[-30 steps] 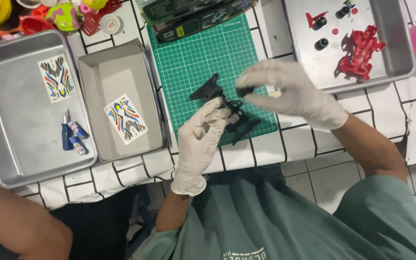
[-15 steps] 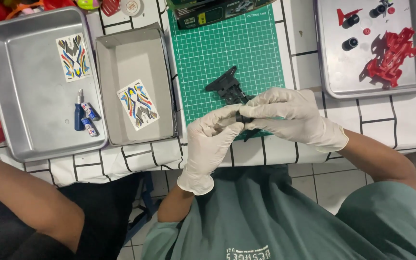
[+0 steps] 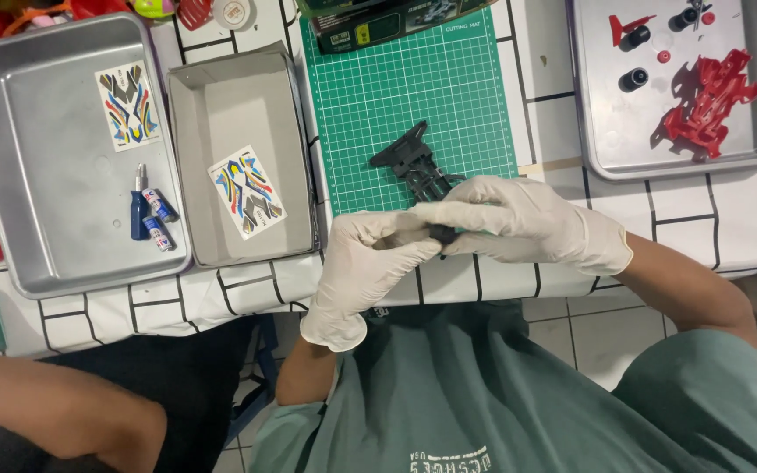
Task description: Assembling a model toy car by installing the motor, gears, and applying lubricant to the internal components.
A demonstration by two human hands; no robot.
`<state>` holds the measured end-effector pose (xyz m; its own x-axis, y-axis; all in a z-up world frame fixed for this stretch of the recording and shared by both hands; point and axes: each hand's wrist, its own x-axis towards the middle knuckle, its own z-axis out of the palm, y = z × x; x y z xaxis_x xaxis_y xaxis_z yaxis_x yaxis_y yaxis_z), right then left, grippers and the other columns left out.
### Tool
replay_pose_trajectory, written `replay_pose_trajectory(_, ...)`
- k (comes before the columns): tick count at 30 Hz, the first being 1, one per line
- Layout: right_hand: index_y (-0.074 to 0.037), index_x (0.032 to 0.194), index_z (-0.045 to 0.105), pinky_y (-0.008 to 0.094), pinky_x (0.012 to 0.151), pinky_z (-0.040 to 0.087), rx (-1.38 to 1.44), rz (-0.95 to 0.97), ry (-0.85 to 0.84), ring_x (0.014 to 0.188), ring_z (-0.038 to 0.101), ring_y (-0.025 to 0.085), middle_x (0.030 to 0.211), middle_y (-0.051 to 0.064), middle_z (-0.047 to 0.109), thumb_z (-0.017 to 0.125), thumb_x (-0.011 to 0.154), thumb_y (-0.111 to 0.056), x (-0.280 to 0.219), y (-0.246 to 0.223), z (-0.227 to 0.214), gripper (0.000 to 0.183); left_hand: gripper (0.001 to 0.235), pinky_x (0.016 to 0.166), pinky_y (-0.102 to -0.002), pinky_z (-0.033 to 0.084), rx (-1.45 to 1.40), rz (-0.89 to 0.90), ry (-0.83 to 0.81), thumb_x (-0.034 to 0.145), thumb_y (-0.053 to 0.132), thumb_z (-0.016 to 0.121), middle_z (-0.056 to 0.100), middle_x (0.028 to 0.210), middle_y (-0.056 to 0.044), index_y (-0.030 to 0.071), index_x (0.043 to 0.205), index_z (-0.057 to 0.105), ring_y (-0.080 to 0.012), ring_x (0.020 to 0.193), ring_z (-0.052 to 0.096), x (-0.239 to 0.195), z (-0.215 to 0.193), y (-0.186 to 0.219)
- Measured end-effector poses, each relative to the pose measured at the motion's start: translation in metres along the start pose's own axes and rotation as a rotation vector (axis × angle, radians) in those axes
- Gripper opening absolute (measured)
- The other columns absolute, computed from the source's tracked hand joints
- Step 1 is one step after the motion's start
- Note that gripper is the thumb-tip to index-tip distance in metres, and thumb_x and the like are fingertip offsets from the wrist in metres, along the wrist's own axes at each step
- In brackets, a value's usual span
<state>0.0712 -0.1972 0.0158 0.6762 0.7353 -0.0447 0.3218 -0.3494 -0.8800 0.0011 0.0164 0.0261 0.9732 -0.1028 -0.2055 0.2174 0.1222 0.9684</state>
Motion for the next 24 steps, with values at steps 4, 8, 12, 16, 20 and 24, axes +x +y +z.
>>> replay_pose_trajectory(4, -0.007, 0.112, 0.072, 0.033, 0.073, 0.064, -0.146, -0.441, 0.270, 0.093, 0.075, 0.023, 0.114, 0.014, 0.074, 0.090, 0.080, -0.011, -0.011, 0.004, -0.002, 0.037, 0.065, 0.097, -0.035, 0.058, 0.075, 0.039, -0.056, 0.073, 0.020, 0.094, 0.077, 0.118, -0.018, 0.011, 0.132, 0.069, -0.0195, 0.107, 0.071, 0.001, -0.016, -0.003)
replay_pose_trajectory(8, -0.004, 0.110, 0.078, 0.035, 0.082, 0.061, -0.027, -0.101, 0.484, 0.089, 0.078, 0.025, 0.096, 0.013, 0.080, 0.085, 0.078, 0.007, -0.023, -0.027, -0.034, 0.035, 0.055, 0.094, -0.038, 0.060, -0.009, 0.011, -0.018, 0.084, 0.028, 0.084, 0.076, 0.113, -0.022, 0.005, 0.132, 0.067, -0.0206, 0.101, 0.071, 0.002, -0.031, -0.022)
replay_pose_trajectory(12, 0.001, 0.125, 0.072, 0.031, 0.088, 0.059, -0.189, -0.116, 0.602, 0.102, 0.074, 0.027, 0.111, 0.018, 0.076, 0.078, 0.094, 0.008, -0.035, -0.002, -0.066, 0.032, 0.051, 0.090, -0.034, 0.062, -0.041, -0.059, -0.046, 0.088, 0.021, 0.075, 0.078, 0.104, -0.017, -0.005, 0.131, 0.065, -0.0234, 0.093, 0.076, -0.001, -0.027, -0.015)
replay_pose_trajectory(16, 0.003, 0.115, 0.077, 0.024, 0.083, 0.061, -0.327, 0.021, 0.746, 0.088, 0.074, 0.016, 0.098, 0.012, 0.077, 0.080, 0.106, 0.004, -0.048, 0.034, -0.084, 0.009, 0.050, 0.093, -0.034, 0.063, -0.028, -0.119, -0.023, 0.090, 0.026, 0.069, 0.078, 0.107, -0.015, -0.007, 0.127, 0.068, -0.0250, 0.091, 0.078, -0.003, -0.022, -0.005)
replay_pose_trajectory(20, 0.009, 0.106, 0.072, 0.028, 0.075, 0.066, -0.097, -0.033, 0.810, 0.078, 0.072, 0.022, 0.092, 0.017, 0.072, 0.062, 0.115, 0.011, -0.060, 0.046, -0.093, 0.014, 0.052, 0.095, -0.033, 0.061, -0.078, -0.105, -0.042, 0.092, 0.022, 0.068, 0.078, 0.103, -0.013, -0.009, 0.134, 0.062, -0.0240, 0.092, 0.076, 0.000, -0.030, -0.018)
replay_pose_trajectory(24, 0.006, 0.122, 0.071, 0.027, 0.087, 0.061, -0.217, 0.241, 0.845, 0.100, 0.070, 0.023, 0.117, 0.019, 0.070, 0.058, 0.104, 0.014, -0.069, 0.039, -0.114, 0.023, 0.043, 0.091, -0.033, 0.062, -0.058, -0.061, -0.068, 0.092, 0.023, 0.068, 0.076, 0.116, -0.019, -0.007, 0.123, 0.069, -0.0241, 0.091, 0.076, -0.001, -0.033, -0.020)
